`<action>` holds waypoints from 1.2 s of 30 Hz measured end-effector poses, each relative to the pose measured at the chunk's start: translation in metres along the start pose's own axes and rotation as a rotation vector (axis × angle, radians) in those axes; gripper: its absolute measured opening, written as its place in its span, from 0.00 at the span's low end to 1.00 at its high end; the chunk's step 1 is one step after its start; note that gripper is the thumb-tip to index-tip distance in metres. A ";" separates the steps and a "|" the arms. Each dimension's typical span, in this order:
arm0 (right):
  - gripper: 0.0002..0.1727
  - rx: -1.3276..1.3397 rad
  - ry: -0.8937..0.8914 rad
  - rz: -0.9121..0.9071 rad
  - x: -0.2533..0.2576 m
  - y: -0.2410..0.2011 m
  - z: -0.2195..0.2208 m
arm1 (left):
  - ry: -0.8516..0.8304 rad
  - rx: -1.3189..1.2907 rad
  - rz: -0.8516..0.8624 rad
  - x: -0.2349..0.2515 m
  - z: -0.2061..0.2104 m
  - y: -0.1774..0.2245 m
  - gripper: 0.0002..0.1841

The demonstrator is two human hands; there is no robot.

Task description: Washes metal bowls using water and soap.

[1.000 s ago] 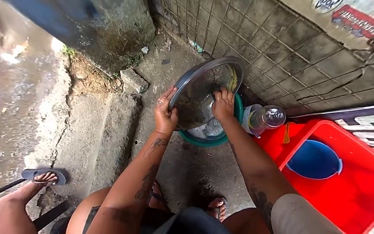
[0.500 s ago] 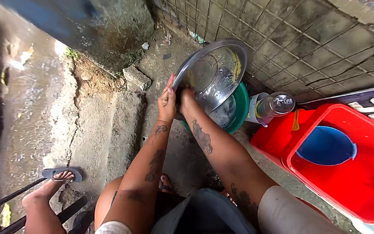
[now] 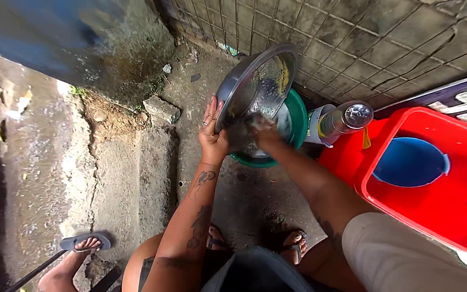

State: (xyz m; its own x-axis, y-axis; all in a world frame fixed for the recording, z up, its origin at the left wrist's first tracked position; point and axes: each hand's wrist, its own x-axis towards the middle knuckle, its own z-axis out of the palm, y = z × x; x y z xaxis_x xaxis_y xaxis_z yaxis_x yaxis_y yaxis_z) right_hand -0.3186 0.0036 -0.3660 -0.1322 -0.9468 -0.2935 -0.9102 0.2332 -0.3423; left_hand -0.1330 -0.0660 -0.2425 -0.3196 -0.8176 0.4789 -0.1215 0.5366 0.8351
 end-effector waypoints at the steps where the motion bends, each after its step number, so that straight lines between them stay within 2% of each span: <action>1: 0.33 -0.108 0.022 0.003 0.009 0.021 -0.013 | -0.016 0.004 -0.016 0.000 0.000 0.003 0.26; 3: 0.30 -0.168 0.060 0.077 0.017 0.039 -0.030 | -0.028 0.011 -0.038 -0.002 0.001 0.007 0.28; 4: 0.31 -0.126 0.088 0.135 0.013 0.031 -0.030 | -0.028 0.008 -0.052 -0.004 0.003 0.009 0.28; 7: 0.38 0.170 0.059 0.297 -0.008 -0.044 -0.013 | -0.049 0.030 -0.164 -0.008 0.003 0.023 0.26; 9: 0.35 0.485 -0.107 0.267 -0.018 -0.094 -0.018 | -0.042 0.077 -0.199 -0.004 0.002 0.033 0.24; 11: 0.28 0.636 -0.142 0.090 -0.020 -0.099 -0.018 | -0.113 0.171 -0.249 0.011 -0.004 0.050 0.28; 13: 0.29 0.462 -0.152 -0.024 -0.024 -0.072 -0.017 | -0.242 0.226 -0.392 0.031 -0.015 0.064 0.36; 15: 0.28 0.258 -0.125 0.054 -0.027 -0.042 -0.020 | -0.308 0.103 -0.535 0.035 -0.030 0.055 0.45; 17: 0.27 0.185 -0.130 0.168 -0.027 -0.031 -0.027 | -0.275 -0.088 -0.551 0.011 -0.039 0.025 0.53; 19: 0.27 0.247 -0.175 0.210 -0.031 -0.046 -0.035 | -0.177 -0.181 -0.591 -0.036 -0.032 0.003 0.59; 20: 0.27 0.329 -0.180 0.209 -0.035 -0.060 -0.039 | -0.125 -0.193 -0.640 -0.060 -0.021 0.002 0.58; 22: 0.28 0.591 -0.122 0.188 -0.040 -0.093 -0.044 | -0.009 -0.201 -0.723 -0.085 0.006 0.009 0.47; 25: 0.26 1.269 -0.017 0.164 -0.043 -0.137 -0.049 | 0.204 -0.093 -0.580 -0.062 0.019 0.016 0.34; 26: 0.24 1.411 0.026 0.135 -0.045 -0.144 -0.049 | 0.198 -0.020 -0.509 -0.045 0.013 0.021 0.32; 27: 0.22 1.440 0.064 0.080 -0.047 -0.147 -0.046 | 0.146 0.082 -0.463 -0.028 0.004 0.028 0.32; 29: 0.21 1.172 0.041 -0.009 -0.051 -0.133 -0.034 | 0.002 0.298 -0.411 0.001 -0.011 0.038 0.33; 32: 0.27 0.543 -0.115 -0.033 -0.034 -0.061 -0.015 | -0.193 0.481 -0.397 0.040 -0.022 0.044 0.35; 34: 0.27 0.198 -0.014 -0.094 -0.006 0.005 0.000 | -0.287 0.527 -0.493 0.064 -0.016 0.049 0.32; 36: 0.25 -0.085 0.083 -0.164 0.022 0.048 -0.018 | -0.379 0.563 -0.566 0.079 -0.015 0.046 0.30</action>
State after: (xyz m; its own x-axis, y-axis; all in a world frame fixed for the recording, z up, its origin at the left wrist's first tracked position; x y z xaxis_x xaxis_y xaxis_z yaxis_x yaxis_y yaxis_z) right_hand -0.3723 -0.0099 -0.3723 -0.0081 -0.9863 -0.1645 -0.9517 0.0581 -0.3016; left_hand -0.1502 -0.1087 -0.1621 -0.3494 -0.9213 -0.1710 -0.7685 0.1773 0.6148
